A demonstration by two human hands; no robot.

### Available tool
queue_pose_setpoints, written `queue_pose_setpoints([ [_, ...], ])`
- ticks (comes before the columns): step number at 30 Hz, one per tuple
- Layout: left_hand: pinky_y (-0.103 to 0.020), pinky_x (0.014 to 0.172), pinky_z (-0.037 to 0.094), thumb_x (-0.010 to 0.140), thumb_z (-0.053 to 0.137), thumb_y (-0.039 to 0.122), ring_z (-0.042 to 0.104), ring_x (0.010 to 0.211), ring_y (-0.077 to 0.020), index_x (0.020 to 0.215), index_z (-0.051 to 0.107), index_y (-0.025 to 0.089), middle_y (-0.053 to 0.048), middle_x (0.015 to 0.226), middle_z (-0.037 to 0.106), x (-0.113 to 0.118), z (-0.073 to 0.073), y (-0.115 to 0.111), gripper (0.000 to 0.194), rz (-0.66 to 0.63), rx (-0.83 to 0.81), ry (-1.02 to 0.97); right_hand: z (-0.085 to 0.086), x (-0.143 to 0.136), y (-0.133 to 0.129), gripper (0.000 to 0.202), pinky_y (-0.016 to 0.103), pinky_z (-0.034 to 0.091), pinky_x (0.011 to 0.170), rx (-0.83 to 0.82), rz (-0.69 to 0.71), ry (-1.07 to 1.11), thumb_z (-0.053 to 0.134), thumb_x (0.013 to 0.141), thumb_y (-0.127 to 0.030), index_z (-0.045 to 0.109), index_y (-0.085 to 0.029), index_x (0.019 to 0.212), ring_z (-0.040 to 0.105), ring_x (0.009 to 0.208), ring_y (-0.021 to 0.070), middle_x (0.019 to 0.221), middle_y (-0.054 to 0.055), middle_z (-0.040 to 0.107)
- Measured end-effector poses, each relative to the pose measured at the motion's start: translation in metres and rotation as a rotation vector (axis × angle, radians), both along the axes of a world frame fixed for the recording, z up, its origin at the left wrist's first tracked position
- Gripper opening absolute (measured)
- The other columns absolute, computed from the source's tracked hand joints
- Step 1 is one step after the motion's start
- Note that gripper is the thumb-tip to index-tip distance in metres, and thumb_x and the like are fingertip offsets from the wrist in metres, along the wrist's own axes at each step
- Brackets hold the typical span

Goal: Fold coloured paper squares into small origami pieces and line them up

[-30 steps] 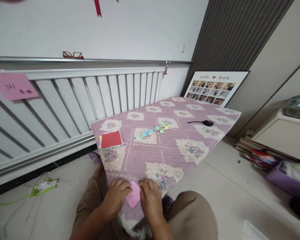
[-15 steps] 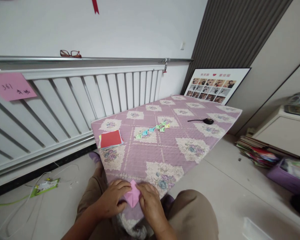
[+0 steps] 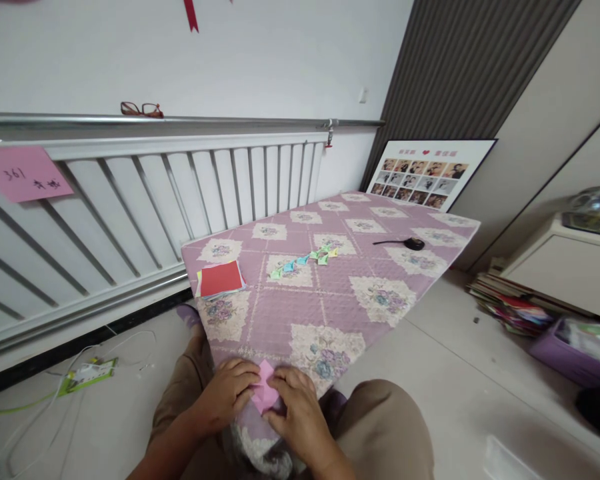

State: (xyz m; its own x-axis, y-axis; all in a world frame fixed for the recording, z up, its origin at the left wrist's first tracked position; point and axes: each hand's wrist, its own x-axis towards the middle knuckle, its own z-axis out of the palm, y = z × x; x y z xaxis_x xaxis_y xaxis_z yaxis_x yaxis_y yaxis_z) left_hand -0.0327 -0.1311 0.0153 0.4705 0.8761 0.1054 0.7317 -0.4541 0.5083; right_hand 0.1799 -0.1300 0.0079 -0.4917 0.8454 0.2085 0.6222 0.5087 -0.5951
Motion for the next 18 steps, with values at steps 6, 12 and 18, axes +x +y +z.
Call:
queue_pose_setpoints([
  [6,-0.036,0.095,0.033,0.079,0.059,0.029,0.047,0.108,-0.0212,0.112,0.061,0.027,-0.002,0.118,0.058,-0.0006,0.0035,-0.0021,0.032,-0.021,-0.020,0.022,0.0010,-0.0036,-0.0008,0.024,0.039,0.039,0.094,0.034,-0.009,0.031,0.061,0.081,-0.032,0.062,-0.026,0.105,0.053,0.108,0.0238,0.111,0.006,0.061],
  [12,-0.035,0.096,0.031,0.077,0.061,0.027,0.045,0.108,-0.0217,0.113,0.059,0.027,-0.001,0.116,0.058,0.0036,0.0050,-0.0043,0.036,0.004,-0.006,0.033,-0.0045,-0.0098,0.0020,0.015,0.039,0.039,0.091,0.055,-0.082,0.027,0.050,0.089,-0.027,0.063,-0.024,0.095,0.056,0.100,0.0211,0.103,0.005,0.063],
  [18,-0.036,0.095,0.031,0.082,0.053,0.021,0.046,0.105,-0.0213,0.109,0.061,0.026,-0.002,0.113,0.060,0.0085,-0.0008,-0.0061,0.028,0.043,0.041,0.033,-0.0034,-0.0075,0.0003,0.017,0.039,0.039,0.092,0.032,-0.069,0.041,0.054,0.087,-0.035,0.063,-0.024,0.098,0.055,0.104,0.0225,0.107,0.006,0.062],
])
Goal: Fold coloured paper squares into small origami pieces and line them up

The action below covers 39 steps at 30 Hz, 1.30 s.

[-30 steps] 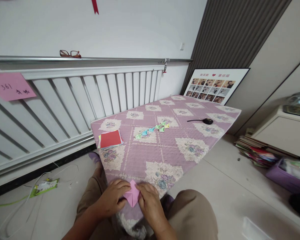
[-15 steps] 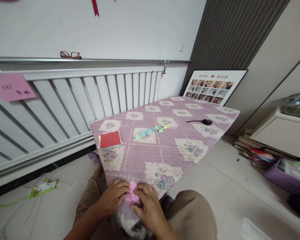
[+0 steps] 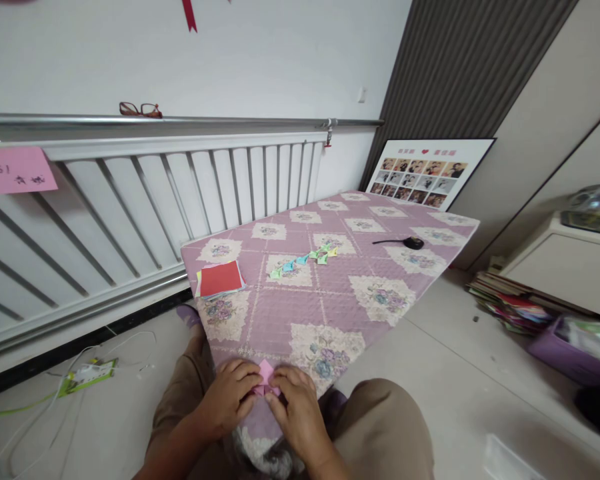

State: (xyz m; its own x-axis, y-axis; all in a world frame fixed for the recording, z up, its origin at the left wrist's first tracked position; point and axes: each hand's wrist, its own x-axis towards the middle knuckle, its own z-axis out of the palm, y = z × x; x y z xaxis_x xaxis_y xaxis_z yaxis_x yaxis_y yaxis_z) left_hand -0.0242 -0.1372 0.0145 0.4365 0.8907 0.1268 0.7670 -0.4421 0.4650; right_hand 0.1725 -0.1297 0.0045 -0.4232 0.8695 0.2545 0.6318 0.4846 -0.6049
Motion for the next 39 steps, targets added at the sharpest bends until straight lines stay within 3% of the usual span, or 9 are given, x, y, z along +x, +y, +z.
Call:
queue_pose_setpoints([
  [5,-0.036,0.094,0.032,0.086,0.051,0.021,0.046,0.104,-0.0210,0.110,0.060,0.027,-0.001,0.112,0.060,0.000,-0.005,0.001,0.026,0.020,0.020,-0.003,0.001,0.001,-0.003,0.039,0.042,0.035,0.097,-0.033,0.011,-0.030,0.071,0.071,-0.032,0.061,-0.026,0.108,0.051,0.112,0.0257,0.115,0.005,0.060],
  [9,-0.036,0.093,0.032,0.084,0.055,0.025,0.046,0.104,-0.0207,0.108,0.060,0.027,0.000,0.112,0.060,-0.002,-0.005,0.001,0.024,0.011,0.018,-0.013,0.000,-0.004,-0.002,0.028,0.040,0.036,0.095,-0.025,-0.057,-0.049,0.065,0.076,-0.023,0.063,-0.026,0.103,0.053,0.109,0.0237,0.111,0.004,0.062],
  [14,-0.037,0.092,0.034,0.083,0.056,0.024,0.048,0.103,-0.0210,0.107,0.061,0.026,-0.002,0.111,0.061,0.000,-0.010,0.004,0.024,0.035,0.019,-0.022,0.001,-0.008,0.000,0.015,0.039,0.038,0.091,0.009,-0.088,-0.027,0.054,0.085,-0.027,0.064,-0.025,0.096,0.055,0.103,0.0225,0.106,0.004,0.064],
  [20,-0.035,0.089,0.036,0.083,0.046,0.011,0.051,0.097,-0.0189,0.095,0.066,0.024,-0.001,0.101,0.064,0.006,-0.021,0.008,0.026,0.114,0.052,-0.133,-0.004,-0.009,0.001,0.023,0.040,0.038,0.090,0.016,-0.112,-0.012,0.060,0.078,-0.020,0.063,-0.026,0.099,0.055,0.103,0.0243,0.106,0.004,0.064],
  [24,-0.031,0.084,0.038,0.083,0.045,0.014,0.054,0.091,-0.0175,0.090,0.066,0.021,-0.003,0.095,0.063,0.006,-0.011,0.007,0.023,0.131,0.016,-0.287,0.000,-0.011,0.004,0.013,0.035,0.041,0.080,-0.018,-0.119,0.060,0.051,0.085,-0.025,0.063,-0.022,0.087,0.057,0.086,0.0210,0.086,0.004,0.064],
  [28,-0.026,0.066,0.038,0.081,0.047,0.021,0.052,0.071,-0.0144,0.069,0.058,0.016,-0.001,0.073,0.057,0.003,0.006,0.010,0.017,0.201,-0.168,-0.302,0.012,-0.011,0.006,0.027,0.027,0.041,0.063,-0.183,-0.076,0.220,0.045,0.088,-0.037,0.057,-0.020,0.071,0.054,0.067,0.0161,0.069,0.001,0.059],
  [30,-0.023,0.061,0.036,0.081,0.046,0.022,0.050,0.066,-0.0128,0.068,0.056,0.016,0.001,0.067,0.054,0.003,0.010,0.013,0.017,0.218,-0.269,-0.268,0.015,-0.011,0.008,0.027,0.025,0.040,0.059,-0.267,-0.067,0.267,0.044,0.088,-0.037,0.057,-0.020,0.072,0.054,0.065,0.0152,0.069,0.000,0.059],
  [33,-0.022,0.059,0.034,0.081,0.045,0.022,0.050,0.065,-0.0121,0.072,0.055,0.016,0.002,0.067,0.054,0.004,0.011,0.019,0.015,0.225,-0.317,-0.215,0.014,-0.009,0.013,0.024,0.025,0.037,0.058,-0.280,-0.076,0.193,0.045,0.087,-0.033,0.056,-0.020,0.071,0.053,0.063,0.0152,0.066,0.000,0.058],
  [39,-0.027,0.067,0.033,0.079,0.049,0.022,0.050,0.075,-0.0162,0.069,0.056,0.017,-0.002,0.075,0.057,0.009,0.006,0.027,0.013,0.243,-0.244,-0.083,0.008,-0.009,0.018,0.016,0.032,0.035,0.073,-0.079,-0.187,-0.114,0.050,0.082,-0.025,0.058,-0.020,0.069,0.055,0.075,0.0189,0.073,0.002,0.061],
])
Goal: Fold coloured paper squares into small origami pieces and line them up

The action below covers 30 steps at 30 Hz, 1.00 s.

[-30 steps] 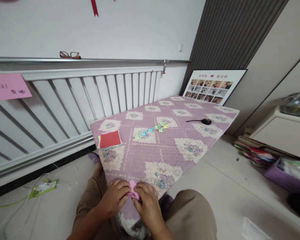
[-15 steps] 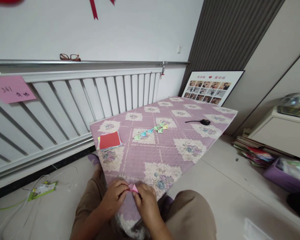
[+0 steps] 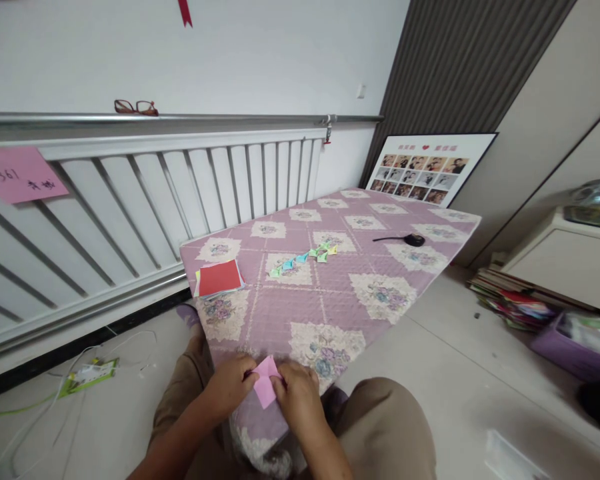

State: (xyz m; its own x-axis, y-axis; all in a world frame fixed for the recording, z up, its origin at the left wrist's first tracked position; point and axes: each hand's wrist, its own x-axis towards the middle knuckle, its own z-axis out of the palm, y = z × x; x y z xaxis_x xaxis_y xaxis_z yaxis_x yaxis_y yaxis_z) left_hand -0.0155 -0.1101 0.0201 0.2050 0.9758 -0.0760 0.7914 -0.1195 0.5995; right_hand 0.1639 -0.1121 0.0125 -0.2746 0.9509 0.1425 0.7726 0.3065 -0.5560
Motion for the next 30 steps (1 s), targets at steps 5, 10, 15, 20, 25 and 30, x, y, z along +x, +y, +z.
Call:
queue_pose_setpoints([
  [5,-0.029,0.075,0.034,0.080,0.049,0.020,0.051,0.084,-0.0186,0.075,0.060,0.018,-0.004,0.085,0.058,0.000,-0.002,0.006,0.012,-0.013,0.022,0.089,-0.004,0.001,0.003,0.009,0.034,0.033,0.079,0.041,-0.039,-0.039,0.053,0.080,-0.021,0.062,-0.022,0.078,0.056,0.085,0.0209,0.080,0.002,0.062],
  [10,-0.030,0.078,0.035,0.084,0.047,0.019,0.051,0.087,-0.0180,0.083,0.061,0.020,-0.003,0.089,0.058,-0.001,-0.003,0.007,0.014,-0.032,0.031,0.123,-0.007,0.001,0.004,0.008,0.034,0.033,0.080,0.076,-0.040,-0.045,0.055,0.080,-0.019,0.062,-0.023,0.081,0.055,0.086,0.0206,0.081,0.001,0.061],
  [15,-0.030,0.083,0.037,0.090,0.042,0.018,0.050,0.090,-0.0174,0.086,0.062,0.020,-0.003,0.092,0.058,-0.004,-0.007,0.001,0.021,-0.089,0.106,0.139,-0.011,0.005,0.002,0.009,0.033,0.034,0.080,0.121,0.013,-0.035,0.054,0.080,-0.016,0.058,-0.022,0.074,0.054,0.084,0.0189,0.080,0.001,0.060],
  [20,-0.032,0.084,0.039,0.094,0.040,0.020,0.051,0.092,-0.0185,0.091,0.064,0.021,-0.004,0.095,0.058,-0.009,-0.015,-0.007,0.024,-0.196,0.184,0.229,-0.015,0.013,-0.002,0.016,0.035,0.036,0.082,0.170,0.113,-0.032,0.052,0.078,-0.010,0.061,-0.023,0.081,0.054,0.088,0.0192,0.088,0.002,0.061],
  [25,-0.032,0.088,0.038,0.092,0.047,0.018,0.049,0.097,-0.0189,0.103,0.062,0.021,-0.004,0.101,0.059,-0.011,-0.018,-0.016,0.019,-0.248,0.233,0.320,-0.013,0.018,-0.008,0.033,0.036,0.038,0.085,0.215,0.183,-0.016,0.049,0.078,-0.006,0.066,-0.027,0.097,0.054,0.092,0.0195,0.095,0.003,0.062],
  [30,-0.034,0.084,0.040,0.093,0.045,0.021,0.049,0.097,-0.0207,0.127,0.048,0.030,-0.004,0.108,0.056,-0.007,-0.014,-0.024,0.035,-0.233,0.227,0.399,-0.012,0.019,-0.014,0.042,0.040,0.039,0.088,0.234,0.193,-0.048,0.051,0.077,-0.004,0.064,-0.028,0.108,0.053,0.096,0.0217,0.101,0.004,0.062],
])
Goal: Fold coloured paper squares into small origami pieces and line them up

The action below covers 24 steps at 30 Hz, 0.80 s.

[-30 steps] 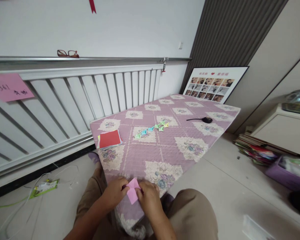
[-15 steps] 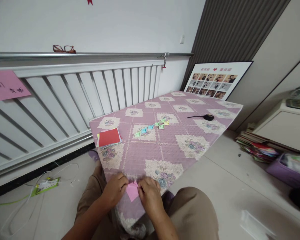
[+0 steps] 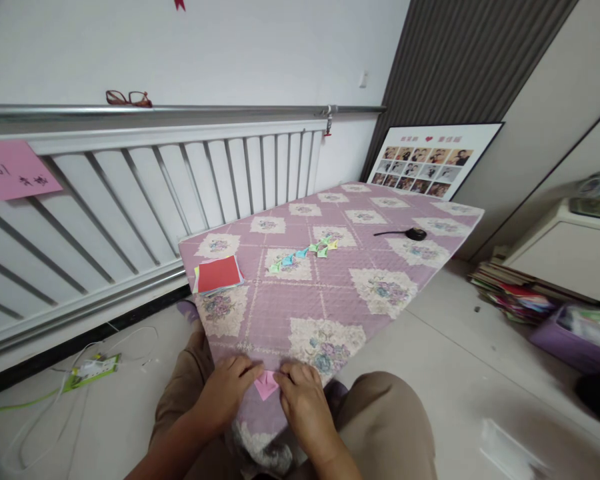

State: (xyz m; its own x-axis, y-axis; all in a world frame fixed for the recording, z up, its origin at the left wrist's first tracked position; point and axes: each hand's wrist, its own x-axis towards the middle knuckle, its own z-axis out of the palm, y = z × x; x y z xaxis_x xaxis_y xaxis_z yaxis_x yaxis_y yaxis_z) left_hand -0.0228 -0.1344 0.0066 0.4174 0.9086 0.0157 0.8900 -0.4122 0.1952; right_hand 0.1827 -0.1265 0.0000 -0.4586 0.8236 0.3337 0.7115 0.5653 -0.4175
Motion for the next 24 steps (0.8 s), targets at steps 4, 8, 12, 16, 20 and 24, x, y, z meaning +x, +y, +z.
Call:
queue_pose_setpoints([
  [4,-0.036,0.083,0.040,0.093,0.046,0.021,0.047,0.101,-0.0237,0.127,0.048,0.034,-0.005,0.111,0.054,0.002,0.004,-0.007,0.037,-0.015,-0.020,0.086,-0.002,-0.001,-0.003,0.041,0.041,0.040,0.089,0.044,-0.001,-0.013,0.052,0.078,-0.003,0.063,-0.026,0.110,0.053,0.100,0.0226,0.103,0.005,0.062],
  [8,-0.040,0.088,0.039,0.093,0.046,0.024,0.044,0.109,-0.0262,0.129,0.046,0.034,-0.007,0.121,0.050,0.001,0.003,-0.015,0.037,-0.037,-0.011,0.094,-0.001,-0.004,-0.006,0.037,0.040,0.040,0.089,0.085,-0.017,-0.025,0.052,0.079,-0.005,0.063,-0.025,0.109,0.053,0.101,0.0227,0.104,0.006,0.062],
  [12,-0.042,0.090,0.038,0.094,0.044,0.025,0.043,0.112,-0.0273,0.130,0.045,0.035,-0.007,0.127,0.048,0.001,0.001,-0.021,0.038,-0.025,0.011,0.095,0.003,-0.008,-0.009,0.035,0.040,0.041,0.089,0.062,0.007,-0.028,0.050,0.080,-0.007,0.062,-0.025,0.107,0.054,0.101,0.0222,0.105,0.006,0.062],
  [16,-0.042,0.091,0.038,0.094,0.045,0.026,0.043,0.113,-0.0272,0.132,0.044,0.034,-0.008,0.129,0.048,0.001,0.000,-0.022,0.039,-0.022,0.012,0.086,0.009,-0.008,-0.009,0.029,0.039,0.041,0.088,-0.042,0.016,0.021,0.054,0.082,-0.016,0.062,-0.025,0.108,0.055,0.100,0.0217,0.106,0.006,0.062],
  [20,-0.040,0.093,0.037,0.093,0.046,0.024,0.042,0.114,-0.0256,0.132,0.046,0.033,-0.007,0.128,0.048,0.000,-0.003,-0.022,0.040,-0.016,0.029,0.069,0.012,-0.006,-0.006,0.027,0.039,0.040,0.089,-0.127,0.019,0.068,0.059,0.083,-0.029,0.060,-0.027,0.110,0.055,0.102,0.0224,0.108,0.006,0.062],
  [24,-0.042,0.094,0.037,0.093,0.046,0.024,0.042,0.114,-0.0262,0.130,0.047,0.034,-0.006,0.129,0.048,-0.001,-0.004,-0.022,0.039,-0.012,0.020,0.065,0.010,-0.010,0.002,0.020,0.038,0.041,0.085,-0.158,-0.072,0.102,0.053,0.086,-0.027,0.062,-0.025,0.104,0.058,0.095,0.0219,0.099,0.005,0.066],
])
